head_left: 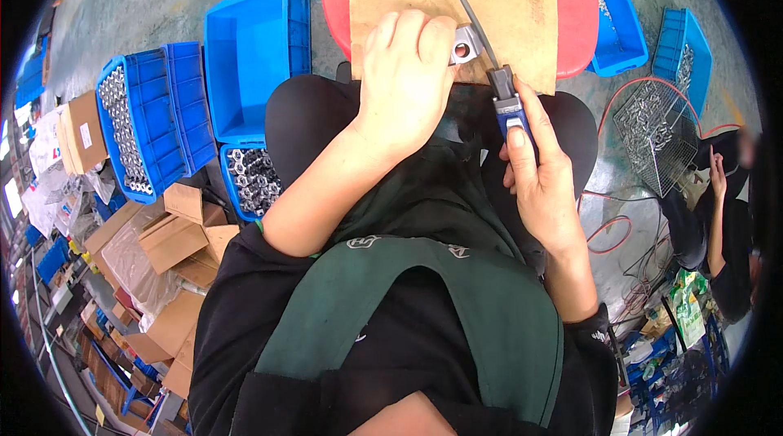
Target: Using a rotary tool to deburr or finish internal surfaces of metal industrial components.
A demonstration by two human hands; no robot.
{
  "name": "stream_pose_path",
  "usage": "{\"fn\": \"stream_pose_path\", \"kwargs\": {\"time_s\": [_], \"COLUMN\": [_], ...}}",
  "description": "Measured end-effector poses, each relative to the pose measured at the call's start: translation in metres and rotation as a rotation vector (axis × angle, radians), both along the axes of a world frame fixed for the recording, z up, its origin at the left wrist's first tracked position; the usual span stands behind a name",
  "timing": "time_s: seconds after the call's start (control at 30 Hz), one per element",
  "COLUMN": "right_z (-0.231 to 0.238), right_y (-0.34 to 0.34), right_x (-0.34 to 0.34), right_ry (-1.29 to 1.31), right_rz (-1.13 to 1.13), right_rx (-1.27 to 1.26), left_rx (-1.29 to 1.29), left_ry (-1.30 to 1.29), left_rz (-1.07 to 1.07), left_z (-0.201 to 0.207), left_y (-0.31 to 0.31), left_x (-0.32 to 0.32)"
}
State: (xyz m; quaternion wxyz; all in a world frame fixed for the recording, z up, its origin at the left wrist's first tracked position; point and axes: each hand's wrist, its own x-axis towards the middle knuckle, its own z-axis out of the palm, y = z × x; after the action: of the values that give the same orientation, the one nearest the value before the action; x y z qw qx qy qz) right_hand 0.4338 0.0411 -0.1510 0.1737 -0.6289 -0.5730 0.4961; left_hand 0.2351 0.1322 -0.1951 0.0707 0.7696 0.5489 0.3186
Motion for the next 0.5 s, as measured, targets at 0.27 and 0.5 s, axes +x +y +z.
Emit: {"fn": "stream_pose_path", "kwargs": {"time_s": [0.27, 0.5], "right_z": [-0.006, -0.012], "right_y": [-0.007, 0.028], "right_x": [0.001, -0.011], "right_ry": [0.018, 0.108], "right_rz": [-0.039, -0.048], "right_rx": [-0.040, 0.028], "left_rx": [0.021, 0.024], "left_ry": [-0.001, 0.010], "left_rz": [0.010, -0.011], "left_z": [-0.002, 0.000], "left_y": [-0.001, 0.001], "left_x": [-0.003, -0.001]}}
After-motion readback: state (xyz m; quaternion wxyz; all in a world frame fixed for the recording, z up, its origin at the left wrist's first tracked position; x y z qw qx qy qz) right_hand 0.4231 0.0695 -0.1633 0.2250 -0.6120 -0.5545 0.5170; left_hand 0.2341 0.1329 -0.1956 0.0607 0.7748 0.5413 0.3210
